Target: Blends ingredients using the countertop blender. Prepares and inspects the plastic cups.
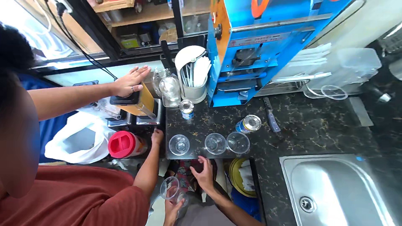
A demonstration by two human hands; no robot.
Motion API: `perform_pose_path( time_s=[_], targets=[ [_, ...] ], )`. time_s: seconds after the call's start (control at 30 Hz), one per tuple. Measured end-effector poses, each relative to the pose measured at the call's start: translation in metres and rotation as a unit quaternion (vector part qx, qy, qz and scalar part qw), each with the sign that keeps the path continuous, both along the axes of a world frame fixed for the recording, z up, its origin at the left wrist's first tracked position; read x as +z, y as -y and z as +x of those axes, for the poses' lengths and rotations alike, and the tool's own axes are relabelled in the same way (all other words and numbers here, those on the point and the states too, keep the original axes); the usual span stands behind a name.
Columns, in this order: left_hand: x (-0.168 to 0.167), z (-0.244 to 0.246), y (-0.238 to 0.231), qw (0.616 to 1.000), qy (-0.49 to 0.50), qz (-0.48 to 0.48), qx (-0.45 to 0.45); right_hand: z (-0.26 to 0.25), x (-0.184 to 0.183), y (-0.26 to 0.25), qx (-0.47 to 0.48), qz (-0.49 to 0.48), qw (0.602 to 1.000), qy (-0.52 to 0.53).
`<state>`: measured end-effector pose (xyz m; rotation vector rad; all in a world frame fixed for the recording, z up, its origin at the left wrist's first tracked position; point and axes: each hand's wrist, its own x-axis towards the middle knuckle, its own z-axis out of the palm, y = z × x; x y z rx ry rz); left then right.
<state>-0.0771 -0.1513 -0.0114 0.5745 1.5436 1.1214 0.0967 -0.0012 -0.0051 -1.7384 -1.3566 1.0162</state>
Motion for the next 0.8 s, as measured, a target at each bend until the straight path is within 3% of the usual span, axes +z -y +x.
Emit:
perform_pose_path(
  time_s=[0.23,0.47,0.63,0.8],
  targets=[
    [0.007,0.009,-0.011,0.998,-0.024,0.047,0.021,-0.062,-0.010,-0.077,0.052,0.067,0.995,0.047],
    [0.032,0.025,-0.116,0.976,-0.146,0.127,0.102,-0.035,-0.006,-0.049,-0.119,0.000,0.991,0.065],
    [0.010,0.025,-0.191,0.962,-0.193,0.163,0.107,-0.031,-0.009,-0.049,-0.145,-0.013,0.986,0.084],
    [0.002,0.032,-0.215,0.958,-0.227,0.155,0.086,-0.029,-0.011,-0.056,-0.143,-0.013,0.985,0.097]
  ],
)
